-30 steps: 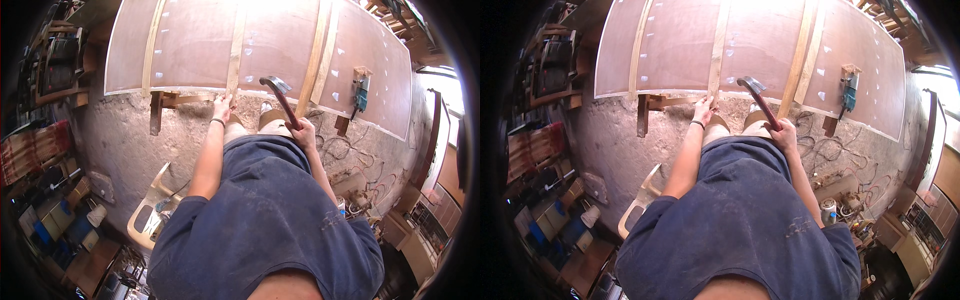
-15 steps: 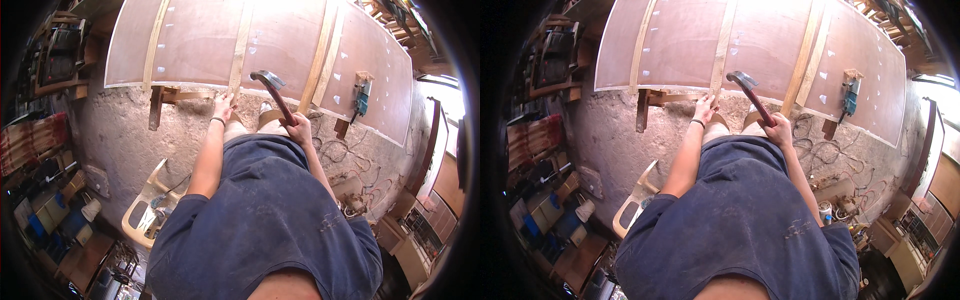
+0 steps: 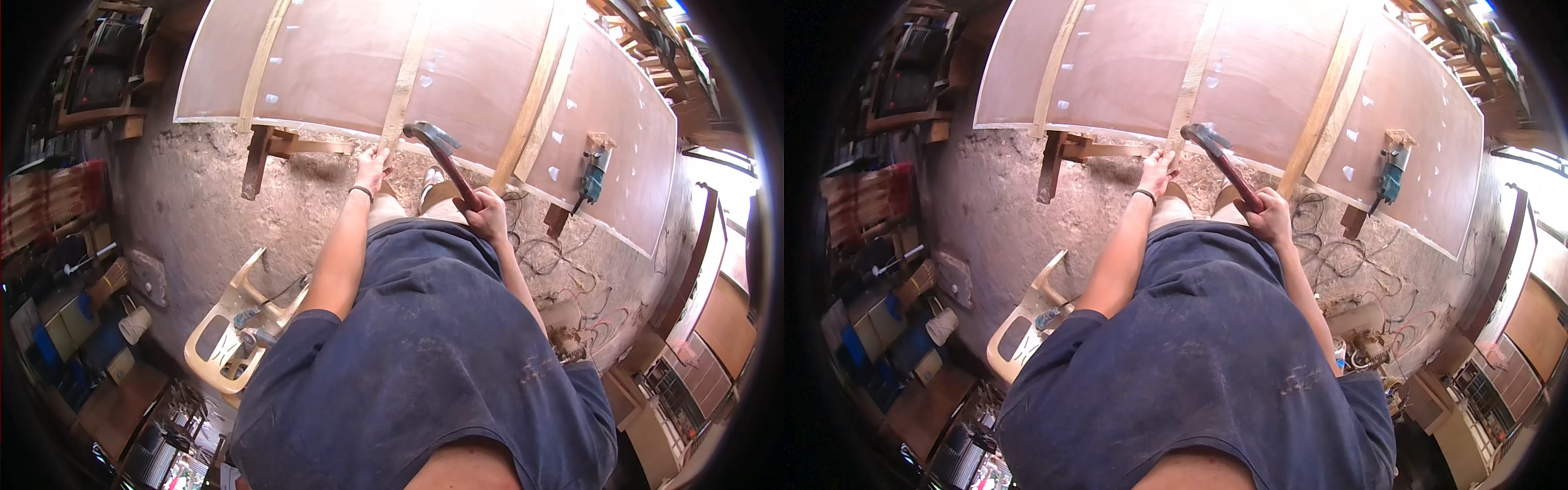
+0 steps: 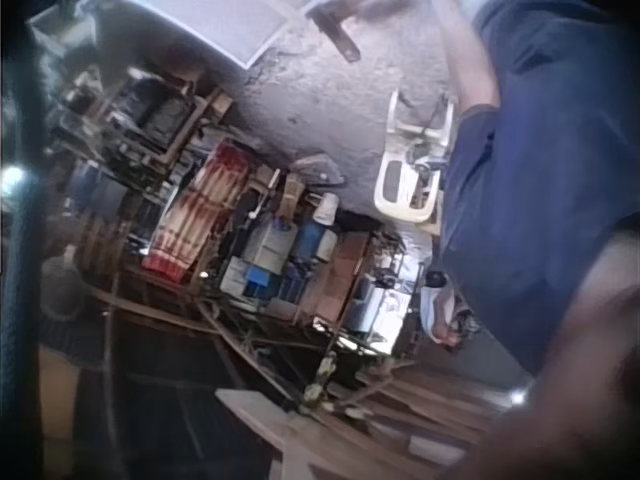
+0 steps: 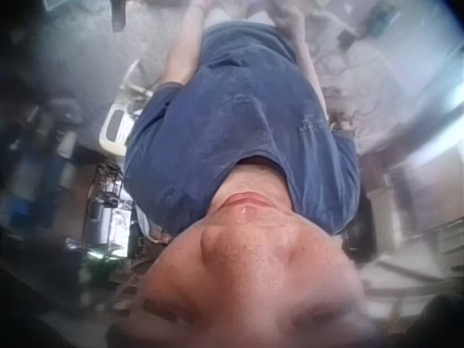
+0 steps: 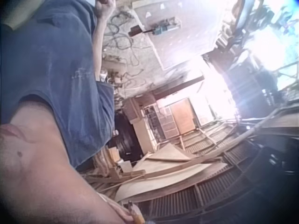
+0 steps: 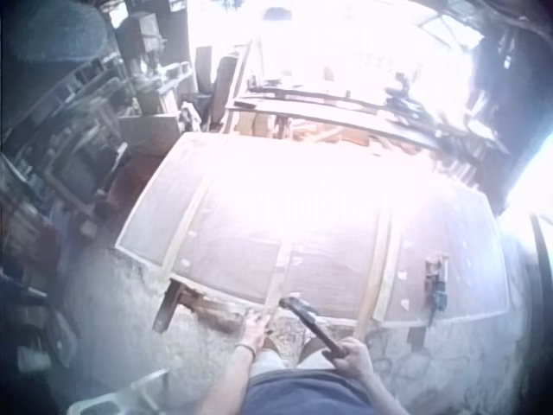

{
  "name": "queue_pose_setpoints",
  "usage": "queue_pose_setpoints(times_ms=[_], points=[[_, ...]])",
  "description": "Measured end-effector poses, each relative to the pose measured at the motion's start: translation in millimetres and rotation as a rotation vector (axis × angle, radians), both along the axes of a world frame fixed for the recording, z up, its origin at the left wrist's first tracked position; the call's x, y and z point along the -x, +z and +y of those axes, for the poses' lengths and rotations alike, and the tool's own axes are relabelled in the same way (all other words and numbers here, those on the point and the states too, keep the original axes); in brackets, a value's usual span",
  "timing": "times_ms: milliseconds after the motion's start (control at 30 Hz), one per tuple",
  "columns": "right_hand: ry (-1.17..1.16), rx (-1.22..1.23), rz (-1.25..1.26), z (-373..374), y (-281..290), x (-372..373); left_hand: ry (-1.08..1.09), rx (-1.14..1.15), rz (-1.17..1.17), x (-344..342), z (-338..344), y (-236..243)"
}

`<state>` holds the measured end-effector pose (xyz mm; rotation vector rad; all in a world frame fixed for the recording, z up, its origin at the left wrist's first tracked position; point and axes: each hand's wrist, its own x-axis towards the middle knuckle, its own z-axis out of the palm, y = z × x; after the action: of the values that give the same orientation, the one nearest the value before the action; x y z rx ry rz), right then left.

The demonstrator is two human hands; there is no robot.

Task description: The recorder is building furniture by nailing and trimming wood strips on a large panel in a workshop.

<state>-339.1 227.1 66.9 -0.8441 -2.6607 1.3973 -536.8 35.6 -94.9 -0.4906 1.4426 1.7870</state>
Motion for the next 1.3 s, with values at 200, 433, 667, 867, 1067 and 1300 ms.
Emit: queue_pose_setpoints(times_ms=[200, 433, 667, 867, 1067, 1300], points=[[0.096, -0.036, -0.041, -4.9, 0.1, 15.9, 0.013, 0.012, 0.006, 1.9, -3.5, -2.7], [0.197, -0.056, -0.331, -5.4, -31.8, 40.4, 0.025, -0.018, 0.024, -3.8, 8.6, -1.3], [0.124, 0.048, -0.082, -25.9, -28.7, 47.3, 0.040, 0.096, 0.080, -6.7, -0.3, -9.4], [0.150, -0.196, -0.317, -9.7, -61.7, 58.0, -0.020, 0.030, 0.076, -0.1, -0.9, -9.2], [-0.072, 0.000, -0.187, -28.3, -19.1, 70.6, -0.206, 0.254, 0.296, 29.7, -37.4, -23.2], [-0.360, -0.096, -0.183, 5.8, -45.9, 8.6, -0.332, 0.620, 0.833, 87.0, 21.1, 43.5]])
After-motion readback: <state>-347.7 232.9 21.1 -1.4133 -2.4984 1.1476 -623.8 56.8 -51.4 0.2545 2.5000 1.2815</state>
